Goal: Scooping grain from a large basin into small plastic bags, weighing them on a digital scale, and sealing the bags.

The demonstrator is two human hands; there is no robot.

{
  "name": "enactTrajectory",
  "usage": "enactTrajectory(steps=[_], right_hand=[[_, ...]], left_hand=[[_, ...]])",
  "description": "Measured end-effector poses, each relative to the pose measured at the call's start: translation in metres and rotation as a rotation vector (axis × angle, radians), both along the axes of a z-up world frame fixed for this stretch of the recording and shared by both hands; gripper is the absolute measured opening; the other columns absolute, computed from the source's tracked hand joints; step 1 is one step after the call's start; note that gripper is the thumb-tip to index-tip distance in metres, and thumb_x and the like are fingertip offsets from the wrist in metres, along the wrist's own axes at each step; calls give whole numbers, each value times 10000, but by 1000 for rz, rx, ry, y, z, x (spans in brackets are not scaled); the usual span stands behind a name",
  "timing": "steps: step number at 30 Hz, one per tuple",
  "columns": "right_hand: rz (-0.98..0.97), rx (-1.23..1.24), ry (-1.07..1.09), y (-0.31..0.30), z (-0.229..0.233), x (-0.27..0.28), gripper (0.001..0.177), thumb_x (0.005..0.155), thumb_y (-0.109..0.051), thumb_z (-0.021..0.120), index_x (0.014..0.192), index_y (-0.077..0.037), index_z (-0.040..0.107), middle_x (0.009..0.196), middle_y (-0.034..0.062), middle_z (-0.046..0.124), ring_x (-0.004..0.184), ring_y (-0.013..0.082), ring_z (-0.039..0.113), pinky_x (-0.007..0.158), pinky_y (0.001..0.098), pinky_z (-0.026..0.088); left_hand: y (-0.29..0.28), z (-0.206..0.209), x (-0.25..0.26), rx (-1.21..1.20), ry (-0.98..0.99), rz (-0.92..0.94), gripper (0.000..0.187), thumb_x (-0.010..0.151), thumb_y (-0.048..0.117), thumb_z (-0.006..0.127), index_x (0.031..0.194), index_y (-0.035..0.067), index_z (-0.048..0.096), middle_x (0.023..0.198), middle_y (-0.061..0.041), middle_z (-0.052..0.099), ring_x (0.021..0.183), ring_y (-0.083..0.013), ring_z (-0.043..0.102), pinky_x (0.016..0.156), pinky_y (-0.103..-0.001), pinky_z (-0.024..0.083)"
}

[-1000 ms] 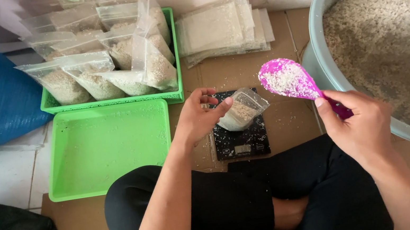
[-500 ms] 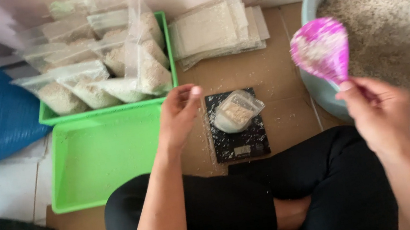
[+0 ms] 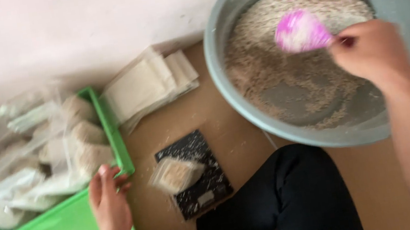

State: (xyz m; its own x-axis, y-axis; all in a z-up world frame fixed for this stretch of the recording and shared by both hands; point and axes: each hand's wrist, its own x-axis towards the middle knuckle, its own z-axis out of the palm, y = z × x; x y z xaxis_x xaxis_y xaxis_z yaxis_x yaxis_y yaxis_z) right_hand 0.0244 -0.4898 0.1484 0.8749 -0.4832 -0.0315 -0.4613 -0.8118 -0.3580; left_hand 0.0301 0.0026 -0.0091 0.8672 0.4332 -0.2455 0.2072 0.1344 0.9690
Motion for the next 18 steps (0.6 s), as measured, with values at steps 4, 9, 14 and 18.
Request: enactTrajectory(steps=[4, 9, 14, 18], right_hand=[[-96, 35, 407, -23, -33, 36, 330, 862, -38, 571, 582, -83, 403, 538, 18, 294, 437, 157, 276, 404, 331, 271], [8, -124, 704, -40, -102, 66, 169, 924, -49, 560, 914, -2, 722, 789, 107, 697, 671, 261, 685, 601, 373, 543], [56, 30, 677, -40, -130, 73, 257, 977, -123, 516, 739, -48, 581, 649, 81, 470, 530, 215, 416, 521, 384, 385], [64, 135, 633, -49, -131, 76, 450, 1014, -287, 545, 644, -35, 595, 566, 73, 483, 431, 185, 387, 456, 339, 335]], left_hand=[[10, -27, 16, -14, -19, 133, 159, 994, 284, 632, 1053, 151, 569, 885, -15, 651, 710, -72, 599, 557, -188, 432], [7, -30, 21, -61, 3, 198, 135, 996, 240, 649, 1043, 156, 554, 864, -17, 628, 684, -80, 564, 577, -204, 403], [0, -37, 30, -37, 13, 195, 107, 985, 226, 658, 999, 180, 562, 831, 13, 624, 638, -36, 545, 537, -169, 384], [-1, -42, 34, -25, -10, 177, 121, 989, 216, 665, 979, 167, 555, 825, -16, 624, 630, -48, 528, 536, -181, 368]])
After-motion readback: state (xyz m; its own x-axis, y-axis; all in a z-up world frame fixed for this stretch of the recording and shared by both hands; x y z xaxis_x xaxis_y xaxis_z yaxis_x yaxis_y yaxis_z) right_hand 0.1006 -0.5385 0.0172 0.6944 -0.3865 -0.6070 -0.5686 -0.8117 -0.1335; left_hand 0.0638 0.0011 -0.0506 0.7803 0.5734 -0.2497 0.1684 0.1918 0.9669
